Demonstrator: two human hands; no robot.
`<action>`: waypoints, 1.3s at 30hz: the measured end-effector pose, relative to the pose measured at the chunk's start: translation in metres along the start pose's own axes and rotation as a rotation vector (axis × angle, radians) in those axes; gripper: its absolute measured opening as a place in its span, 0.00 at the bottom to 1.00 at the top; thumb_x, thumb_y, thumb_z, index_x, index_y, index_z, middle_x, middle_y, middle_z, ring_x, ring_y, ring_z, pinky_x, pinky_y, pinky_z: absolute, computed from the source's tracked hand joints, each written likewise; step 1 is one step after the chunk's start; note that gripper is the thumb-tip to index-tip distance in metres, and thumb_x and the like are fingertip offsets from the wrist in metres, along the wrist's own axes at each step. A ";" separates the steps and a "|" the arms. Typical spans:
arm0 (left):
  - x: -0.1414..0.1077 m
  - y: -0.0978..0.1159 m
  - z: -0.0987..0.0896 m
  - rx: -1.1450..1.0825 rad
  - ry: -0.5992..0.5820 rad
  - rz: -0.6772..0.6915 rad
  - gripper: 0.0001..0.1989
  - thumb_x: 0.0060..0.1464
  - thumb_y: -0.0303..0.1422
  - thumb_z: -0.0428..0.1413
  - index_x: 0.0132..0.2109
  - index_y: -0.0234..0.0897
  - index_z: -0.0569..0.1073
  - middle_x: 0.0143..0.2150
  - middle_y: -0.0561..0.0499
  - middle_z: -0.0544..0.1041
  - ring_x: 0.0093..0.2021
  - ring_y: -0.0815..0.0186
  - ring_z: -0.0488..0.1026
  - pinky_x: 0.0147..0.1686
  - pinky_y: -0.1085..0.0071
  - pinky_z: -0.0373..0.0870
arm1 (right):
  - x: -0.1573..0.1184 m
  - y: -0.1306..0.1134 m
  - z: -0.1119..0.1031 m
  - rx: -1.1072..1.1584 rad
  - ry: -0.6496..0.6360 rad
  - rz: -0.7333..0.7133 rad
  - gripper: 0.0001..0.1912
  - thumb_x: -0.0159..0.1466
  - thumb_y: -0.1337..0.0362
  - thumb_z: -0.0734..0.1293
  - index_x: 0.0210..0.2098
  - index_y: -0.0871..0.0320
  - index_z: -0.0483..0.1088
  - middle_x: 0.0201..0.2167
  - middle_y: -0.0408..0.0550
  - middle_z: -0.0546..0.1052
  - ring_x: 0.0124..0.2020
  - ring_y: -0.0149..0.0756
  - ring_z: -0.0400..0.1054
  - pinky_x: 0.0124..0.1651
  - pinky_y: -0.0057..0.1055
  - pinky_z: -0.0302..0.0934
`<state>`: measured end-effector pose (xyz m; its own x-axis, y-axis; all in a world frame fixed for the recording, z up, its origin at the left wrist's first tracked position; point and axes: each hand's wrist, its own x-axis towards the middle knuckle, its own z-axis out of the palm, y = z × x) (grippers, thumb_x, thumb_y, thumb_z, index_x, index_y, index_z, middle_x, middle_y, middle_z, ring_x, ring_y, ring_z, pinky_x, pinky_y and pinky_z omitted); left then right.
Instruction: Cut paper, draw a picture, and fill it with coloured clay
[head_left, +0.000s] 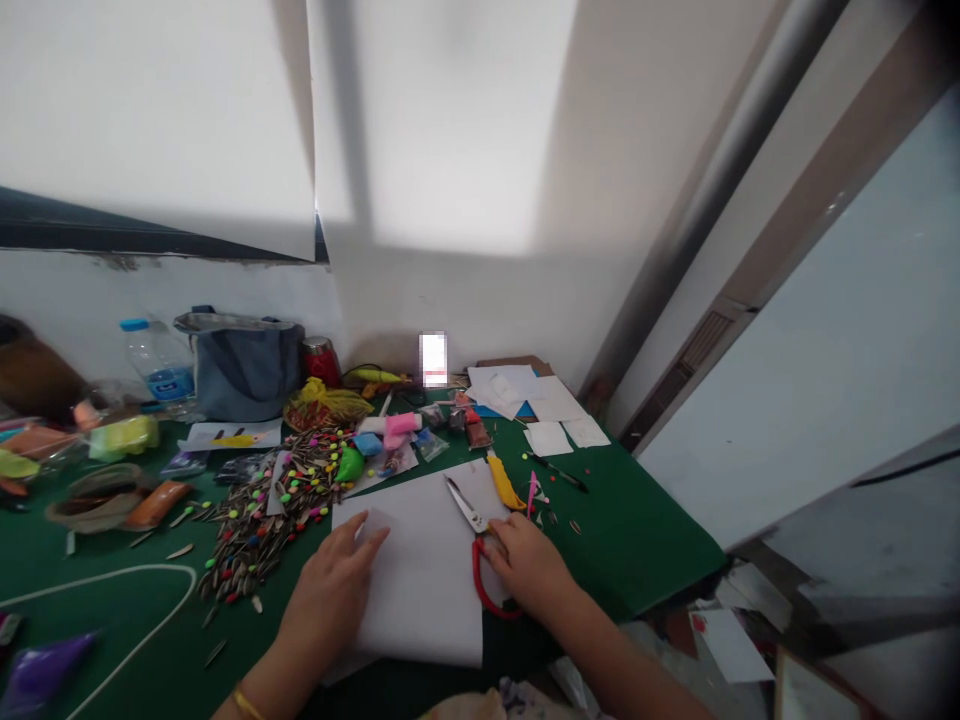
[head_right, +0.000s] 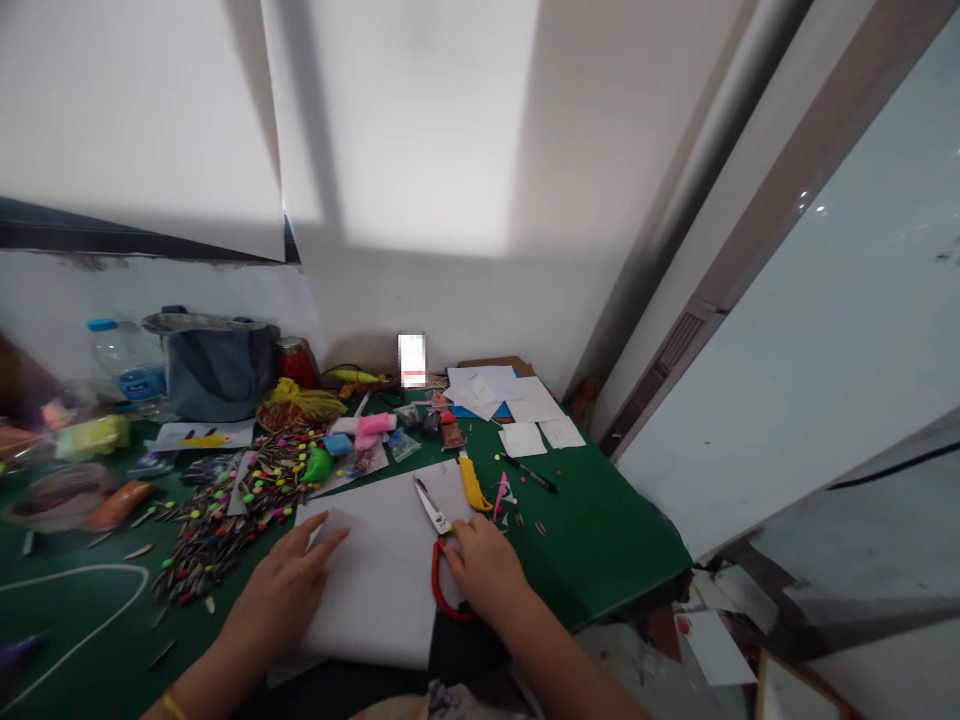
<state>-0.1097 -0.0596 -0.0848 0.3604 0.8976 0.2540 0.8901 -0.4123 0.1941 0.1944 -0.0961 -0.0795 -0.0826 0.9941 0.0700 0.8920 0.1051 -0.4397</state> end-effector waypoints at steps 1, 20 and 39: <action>0.003 0.004 -0.003 0.031 0.007 0.027 0.26 0.52 0.21 0.49 0.56 0.43 0.75 0.64 0.42 0.65 0.63 0.50 0.63 0.62 0.53 0.59 | 0.003 0.004 -0.004 -0.011 0.004 -0.001 0.15 0.67 0.59 0.60 0.50 0.55 0.72 0.44 0.51 0.74 0.46 0.40 0.68 0.51 0.31 0.60; 0.028 0.067 -0.018 -0.076 -0.112 0.395 0.25 0.52 0.19 0.48 0.54 0.44 0.74 0.63 0.45 0.68 0.66 0.53 0.59 0.66 0.43 0.43 | 0.043 0.096 -0.033 -0.189 0.111 0.093 0.21 0.60 0.73 0.60 0.50 0.56 0.74 0.54 0.50 0.72 0.55 0.40 0.63 0.57 0.32 0.55; 0.077 0.118 0.010 -0.269 -0.102 0.433 0.24 0.57 0.19 0.47 0.58 0.41 0.67 0.56 0.46 0.72 0.54 0.61 0.69 0.54 0.63 0.67 | 0.030 0.018 -0.016 0.256 -0.009 -0.130 0.12 0.66 0.64 0.61 0.44 0.56 0.75 0.41 0.48 0.78 0.41 0.36 0.69 0.45 0.28 0.60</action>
<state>0.0253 -0.0378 -0.0517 0.7170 0.6408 0.2743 0.5550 -0.7629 0.3314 0.2153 -0.0647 -0.0711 -0.1935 0.9720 0.1333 0.7323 0.2335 -0.6397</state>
